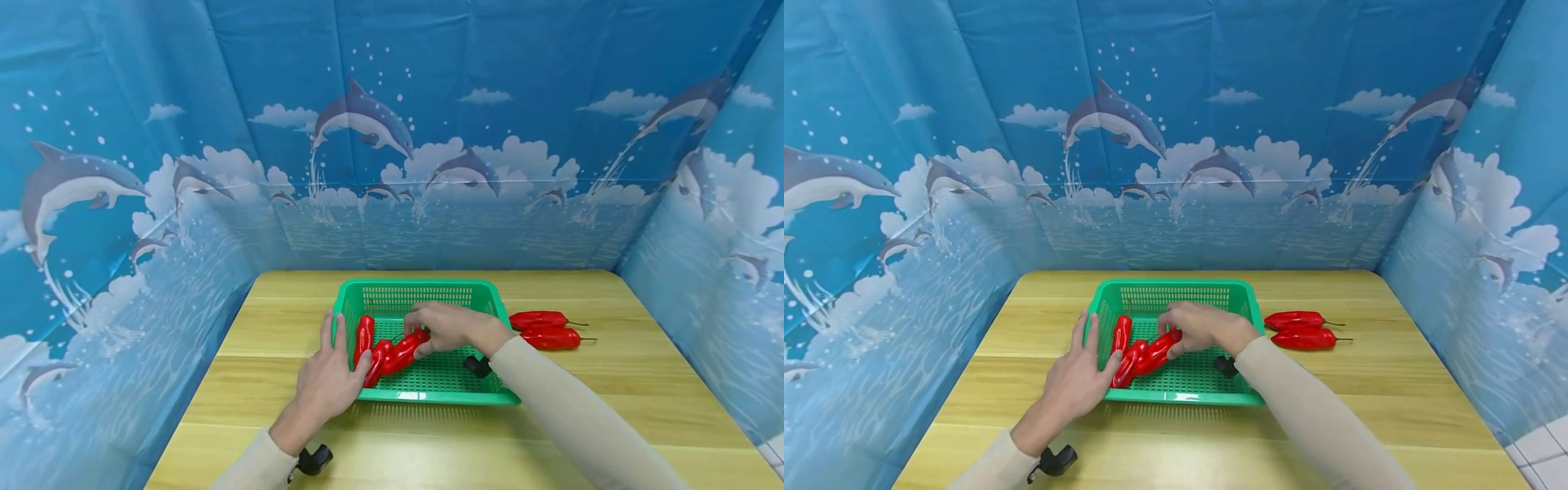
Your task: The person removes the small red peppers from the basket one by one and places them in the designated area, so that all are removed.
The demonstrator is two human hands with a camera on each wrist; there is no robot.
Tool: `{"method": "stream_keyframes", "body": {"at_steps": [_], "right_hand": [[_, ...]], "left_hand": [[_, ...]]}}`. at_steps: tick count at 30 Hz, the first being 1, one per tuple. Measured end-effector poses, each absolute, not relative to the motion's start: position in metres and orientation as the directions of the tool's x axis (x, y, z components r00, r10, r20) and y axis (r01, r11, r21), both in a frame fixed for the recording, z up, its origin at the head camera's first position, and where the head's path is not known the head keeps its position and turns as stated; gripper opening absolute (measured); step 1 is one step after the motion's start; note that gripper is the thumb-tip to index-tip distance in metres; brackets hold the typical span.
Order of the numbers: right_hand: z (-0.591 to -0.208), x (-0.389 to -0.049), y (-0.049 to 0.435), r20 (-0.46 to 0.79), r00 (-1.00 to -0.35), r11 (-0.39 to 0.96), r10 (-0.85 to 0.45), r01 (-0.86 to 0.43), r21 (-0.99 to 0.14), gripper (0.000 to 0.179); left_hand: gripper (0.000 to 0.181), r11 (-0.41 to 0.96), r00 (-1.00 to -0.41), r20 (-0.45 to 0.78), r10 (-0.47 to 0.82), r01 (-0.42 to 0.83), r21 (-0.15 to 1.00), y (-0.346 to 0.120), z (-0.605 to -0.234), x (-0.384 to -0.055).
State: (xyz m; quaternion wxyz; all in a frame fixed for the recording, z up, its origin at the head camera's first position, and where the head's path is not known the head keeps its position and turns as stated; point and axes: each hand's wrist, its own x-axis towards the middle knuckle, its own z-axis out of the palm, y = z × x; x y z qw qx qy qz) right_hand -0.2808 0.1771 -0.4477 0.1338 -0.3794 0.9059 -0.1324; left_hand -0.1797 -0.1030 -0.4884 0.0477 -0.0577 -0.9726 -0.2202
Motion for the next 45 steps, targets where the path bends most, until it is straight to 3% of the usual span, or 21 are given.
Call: {"method": "stream_keyframes", "body": {"at_steps": [45], "right_hand": [[-0.442, -0.279, 0.2, -0.13, -0.725, 0.716, -0.676, -0.604, -0.35, 0.032]], "left_hand": [[0.1, 0.88, -0.986, 0.135, 0.097, 0.148, 0.451, -0.105, -0.488, -0.183]]}}
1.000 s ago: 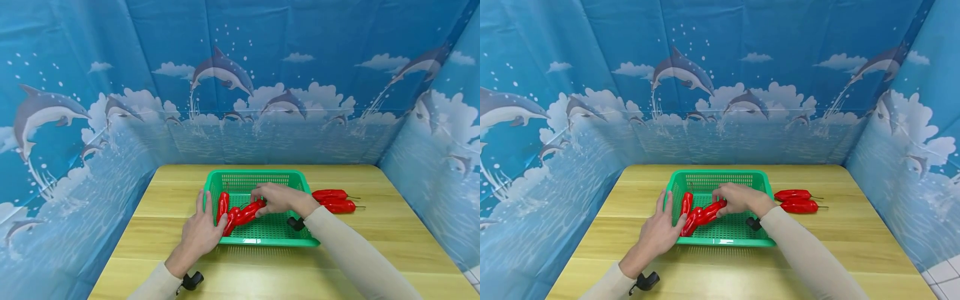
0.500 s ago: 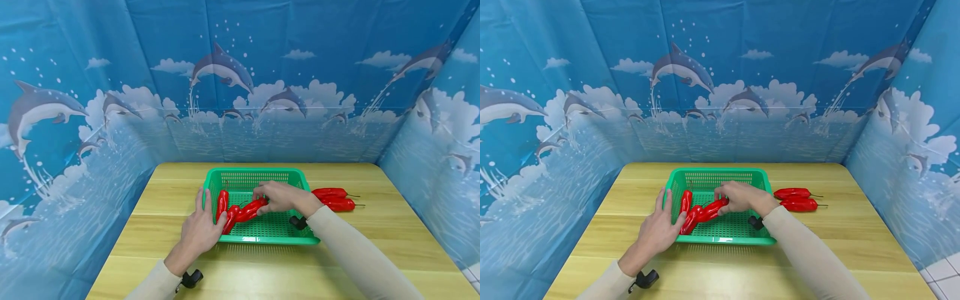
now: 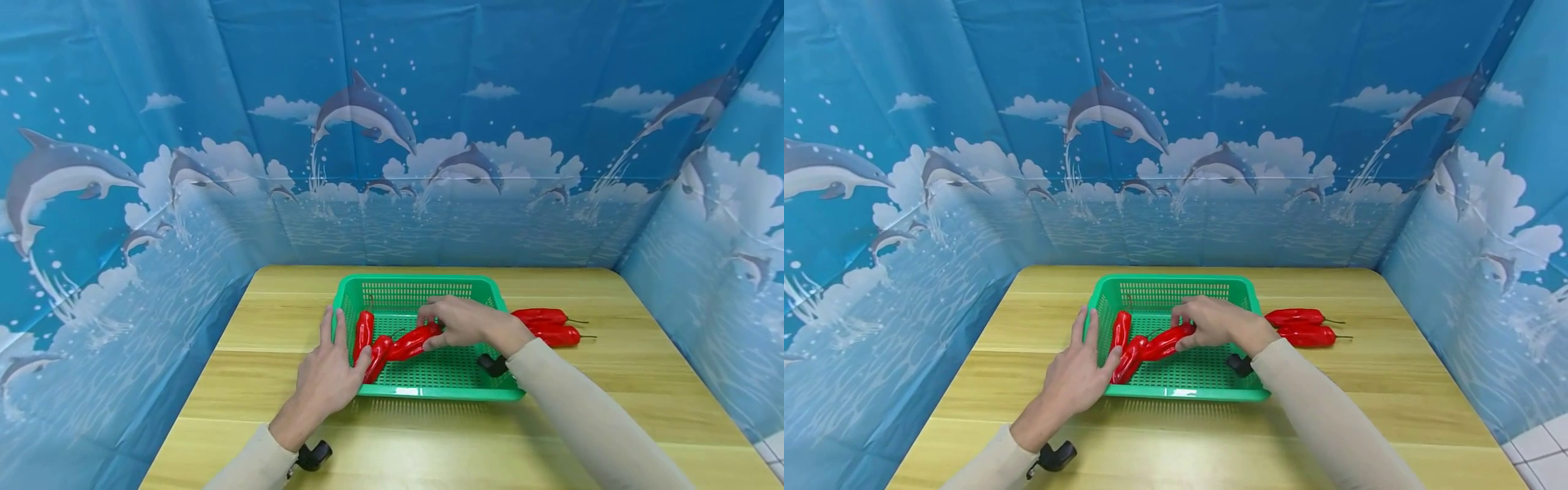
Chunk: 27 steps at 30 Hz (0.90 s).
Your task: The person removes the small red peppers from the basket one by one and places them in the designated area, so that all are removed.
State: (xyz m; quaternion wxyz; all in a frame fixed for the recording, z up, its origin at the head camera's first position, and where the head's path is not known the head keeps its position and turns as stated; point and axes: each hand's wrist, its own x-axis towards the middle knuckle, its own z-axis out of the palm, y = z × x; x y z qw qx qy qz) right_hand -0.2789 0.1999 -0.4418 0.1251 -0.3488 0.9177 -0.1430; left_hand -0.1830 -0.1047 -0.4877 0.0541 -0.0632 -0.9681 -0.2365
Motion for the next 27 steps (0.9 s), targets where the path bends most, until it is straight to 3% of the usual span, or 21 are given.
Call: {"method": "stream_keyframes", "body": {"at_steps": [27], "right_hand": [[-0.434, -0.277, 0.213, -0.095, -0.737, 0.711, -0.669, -0.598, -0.37, 0.03]], "left_hand": [[0.1, 0.876, -0.986, 0.138, 0.091, 0.145, 0.46, -0.105, -0.489, -0.183]]}}
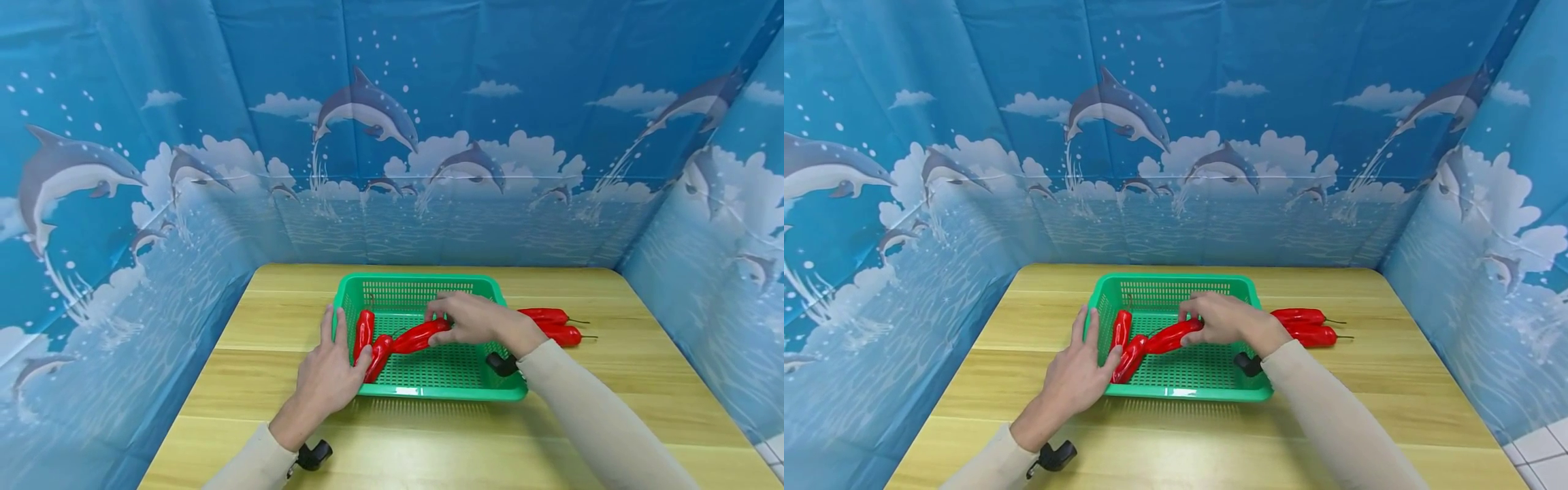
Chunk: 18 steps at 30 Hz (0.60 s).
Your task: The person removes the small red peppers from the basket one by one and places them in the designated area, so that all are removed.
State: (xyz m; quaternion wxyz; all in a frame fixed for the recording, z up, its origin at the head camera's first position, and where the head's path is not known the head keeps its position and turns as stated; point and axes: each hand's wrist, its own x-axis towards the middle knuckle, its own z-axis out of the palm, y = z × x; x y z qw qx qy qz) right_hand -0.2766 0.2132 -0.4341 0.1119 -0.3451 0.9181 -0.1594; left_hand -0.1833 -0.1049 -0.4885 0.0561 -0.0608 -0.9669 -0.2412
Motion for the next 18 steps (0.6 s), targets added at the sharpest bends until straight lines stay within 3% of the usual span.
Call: {"method": "stream_keyframes", "body": {"at_steps": [18], "right_hand": [[-0.423, -0.268, 0.229, -0.039, -0.758, 0.714, -0.651, -0.595, -0.369, 0.033]], "left_hand": [[0.1, 0.879, -0.987, 0.131, 0.092, 0.142, 0.454, -0.105, -0.485, -0.181]]}}
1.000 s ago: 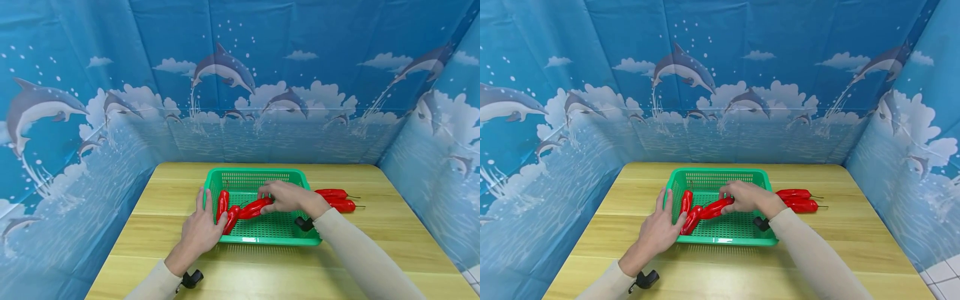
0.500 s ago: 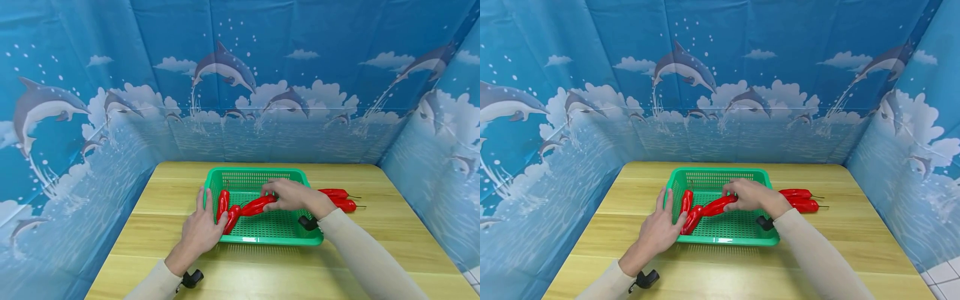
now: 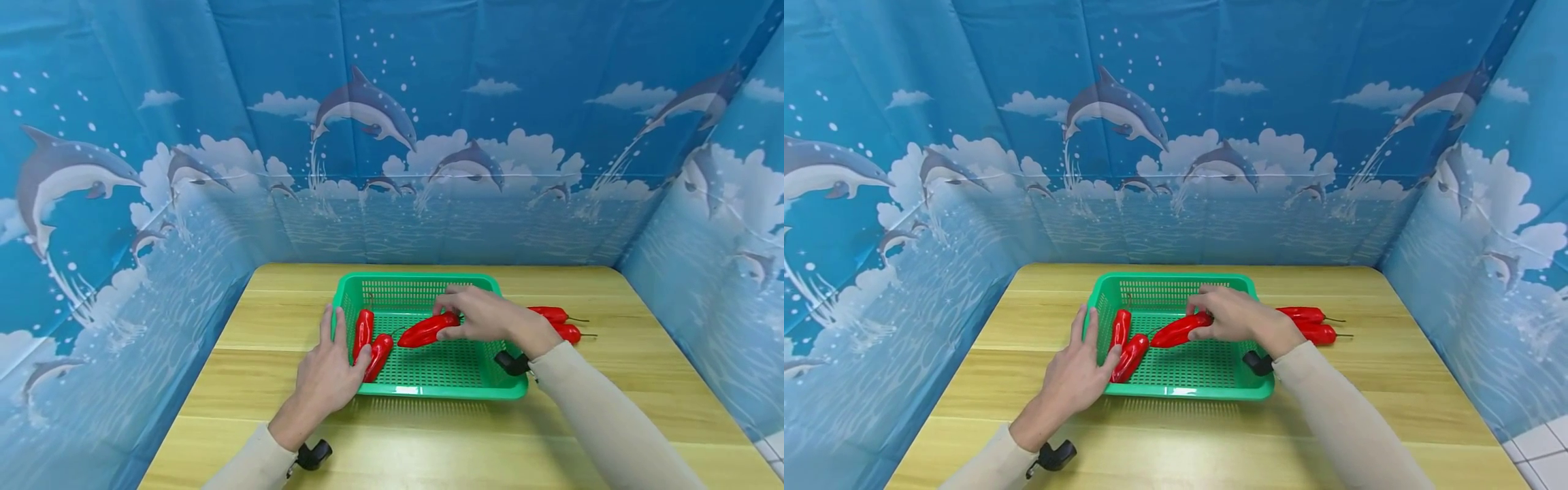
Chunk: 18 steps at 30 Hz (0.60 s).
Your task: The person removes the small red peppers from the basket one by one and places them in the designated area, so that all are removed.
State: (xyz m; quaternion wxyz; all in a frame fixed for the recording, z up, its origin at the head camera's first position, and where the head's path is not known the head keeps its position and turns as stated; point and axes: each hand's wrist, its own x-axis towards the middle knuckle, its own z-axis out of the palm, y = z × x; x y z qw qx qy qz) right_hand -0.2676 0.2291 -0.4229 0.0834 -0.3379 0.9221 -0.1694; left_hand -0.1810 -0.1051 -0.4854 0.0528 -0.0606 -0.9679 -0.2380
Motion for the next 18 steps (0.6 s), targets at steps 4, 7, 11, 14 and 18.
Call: {"method": "stream_keyframes", "body": {"at_steps": [4, 7, 11, 14, 18], "right_hand": [[-0.421, -0.265, 0.234, -0.022, -0.761, 0.711, -0.649, -0.596, -0.372, 0.034], [-0.42, -0.264, 0.238, -0.008, -0.761, 0.71, -0.649, -0.601, -0.368, 0.035], [-0.418, -0.261, 0.245, 0.002, -0.767, 0.714, -0.641, -0.597, -0.366, 0.037], [-0.418, -0.259, 0.251, 0.004, -0.776, 0.717, -0.63, -0.584, -0.379, 0.037], [-0.417, -0.256, 0.26, 0.01, -0.789, 0.726, -0.615, -0.571, -0.382, 0.036]], "left_hand": [[0.099, 0.884, -0.988, 0.125, 0.088, 0.135, 0.448, -0.105, -0.485, -0.181], [0.099, 0.885, -0.989, 0.125, 0.085, 0.133, 0.446, -0.106, -0.485, -0.18], [0.099, 0.887, -0.988, 0.125, 0.086, 0.133, 0.442, -0.105, -0.486, -0.18], [0.099, 0.885, -0.988, 0.126, 0.086, 0.134, 0.446, -0.105, -0.486, -0.18], [0.099, 0.881, -0.987, 0.132, 0.088, 0.138, 0.453, -0.104, -0.487, -0.181]]}}
